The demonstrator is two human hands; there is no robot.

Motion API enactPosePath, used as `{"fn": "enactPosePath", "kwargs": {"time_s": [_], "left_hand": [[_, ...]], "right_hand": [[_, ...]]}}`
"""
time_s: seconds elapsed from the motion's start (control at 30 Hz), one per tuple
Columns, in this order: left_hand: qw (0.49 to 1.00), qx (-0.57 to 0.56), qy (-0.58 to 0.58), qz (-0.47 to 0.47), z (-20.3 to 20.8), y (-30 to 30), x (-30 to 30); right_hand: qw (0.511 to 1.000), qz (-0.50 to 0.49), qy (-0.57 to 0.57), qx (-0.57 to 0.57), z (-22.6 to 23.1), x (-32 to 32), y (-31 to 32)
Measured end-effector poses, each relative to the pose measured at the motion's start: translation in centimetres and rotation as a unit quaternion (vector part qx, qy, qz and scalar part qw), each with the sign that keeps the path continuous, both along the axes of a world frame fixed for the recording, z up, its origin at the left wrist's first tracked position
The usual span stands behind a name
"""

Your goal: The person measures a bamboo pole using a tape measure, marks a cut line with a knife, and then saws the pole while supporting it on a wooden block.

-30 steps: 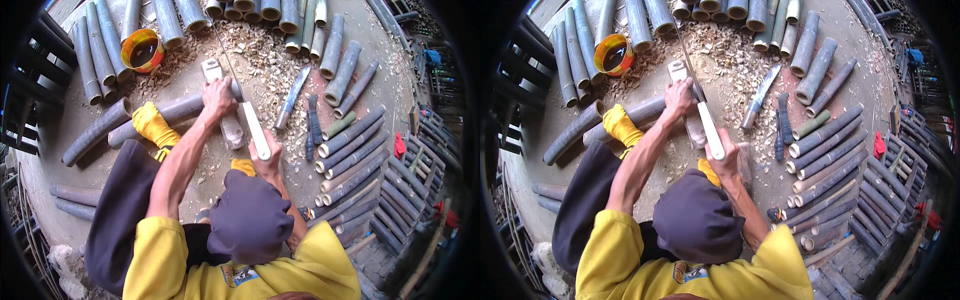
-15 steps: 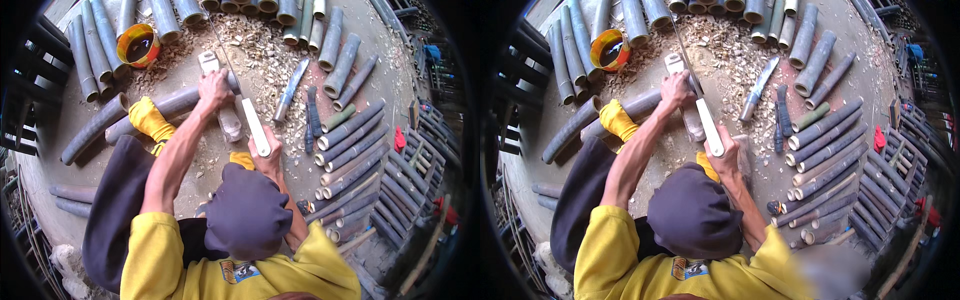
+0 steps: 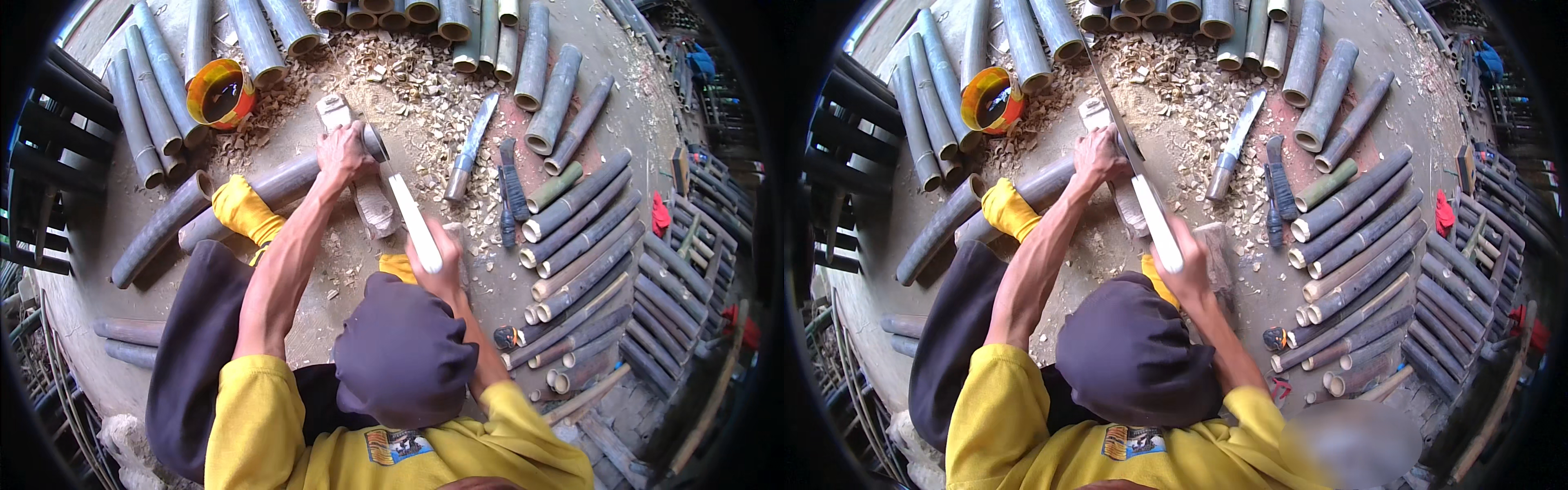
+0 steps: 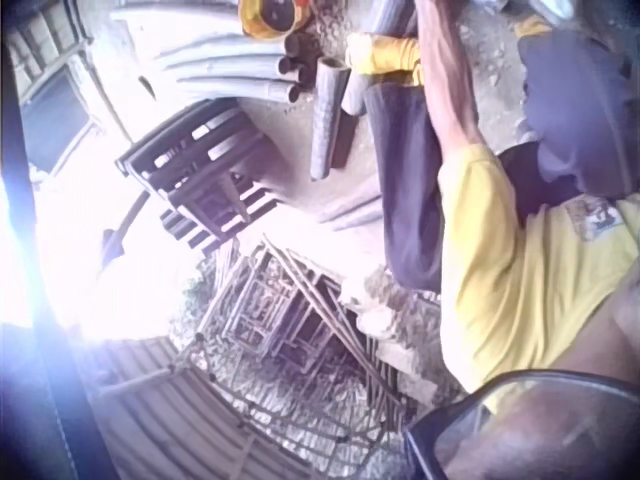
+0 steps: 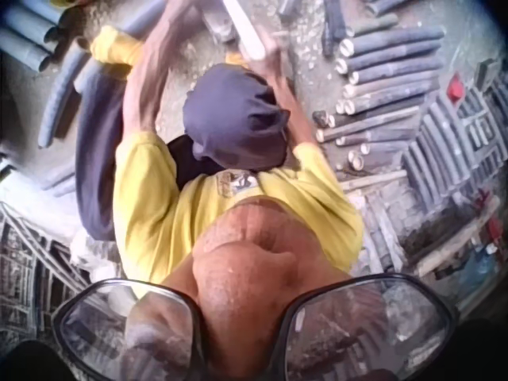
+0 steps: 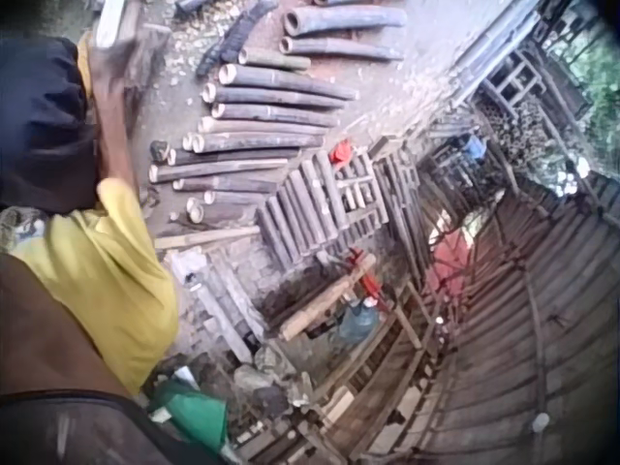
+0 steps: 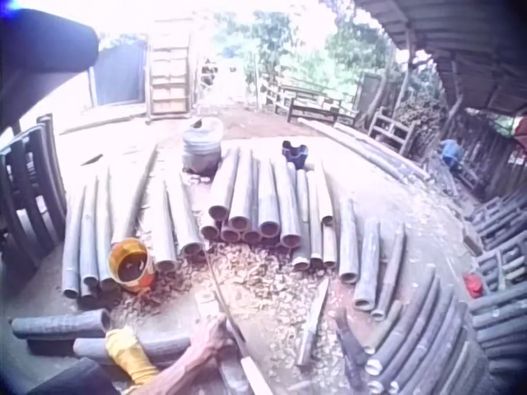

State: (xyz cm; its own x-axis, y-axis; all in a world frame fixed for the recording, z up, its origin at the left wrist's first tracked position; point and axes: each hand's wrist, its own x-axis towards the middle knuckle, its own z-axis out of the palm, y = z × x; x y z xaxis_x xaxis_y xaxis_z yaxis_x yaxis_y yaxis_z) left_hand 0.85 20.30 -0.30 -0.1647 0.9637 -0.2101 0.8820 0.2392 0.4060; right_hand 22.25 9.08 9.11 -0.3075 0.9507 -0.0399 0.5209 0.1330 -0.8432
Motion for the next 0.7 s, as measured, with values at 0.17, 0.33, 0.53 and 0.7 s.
{"fn": "enactPosePath", "kwargs": {"time_s": [0.17,0.33,0.53,0.7], "left_hand": [[0.999,-0.008,0.030,-0.011,0.8,-0.2,-0.8],[0.998,0.049,0.027,-0.014,0.8,0.5,1.3],[1.000,-0.003,0.012,0.004,-0.3,0.1,-0.8],[0.999,0.030,0.032,0.005,1.2,-0.1,0.4]], "right_hand": [[0.993,0.003,-0.112,0.030,6.7,10.8,-14.8],[0.998,-0.018,-0.029,0.043,-1.0,4.2,-3.1],[1.000,-0.027,0.008,-0.011,1.5,5.7,-7.4],[0.989,0.012,-0.144,0.019,4.5,12.1,-14.7]]}}
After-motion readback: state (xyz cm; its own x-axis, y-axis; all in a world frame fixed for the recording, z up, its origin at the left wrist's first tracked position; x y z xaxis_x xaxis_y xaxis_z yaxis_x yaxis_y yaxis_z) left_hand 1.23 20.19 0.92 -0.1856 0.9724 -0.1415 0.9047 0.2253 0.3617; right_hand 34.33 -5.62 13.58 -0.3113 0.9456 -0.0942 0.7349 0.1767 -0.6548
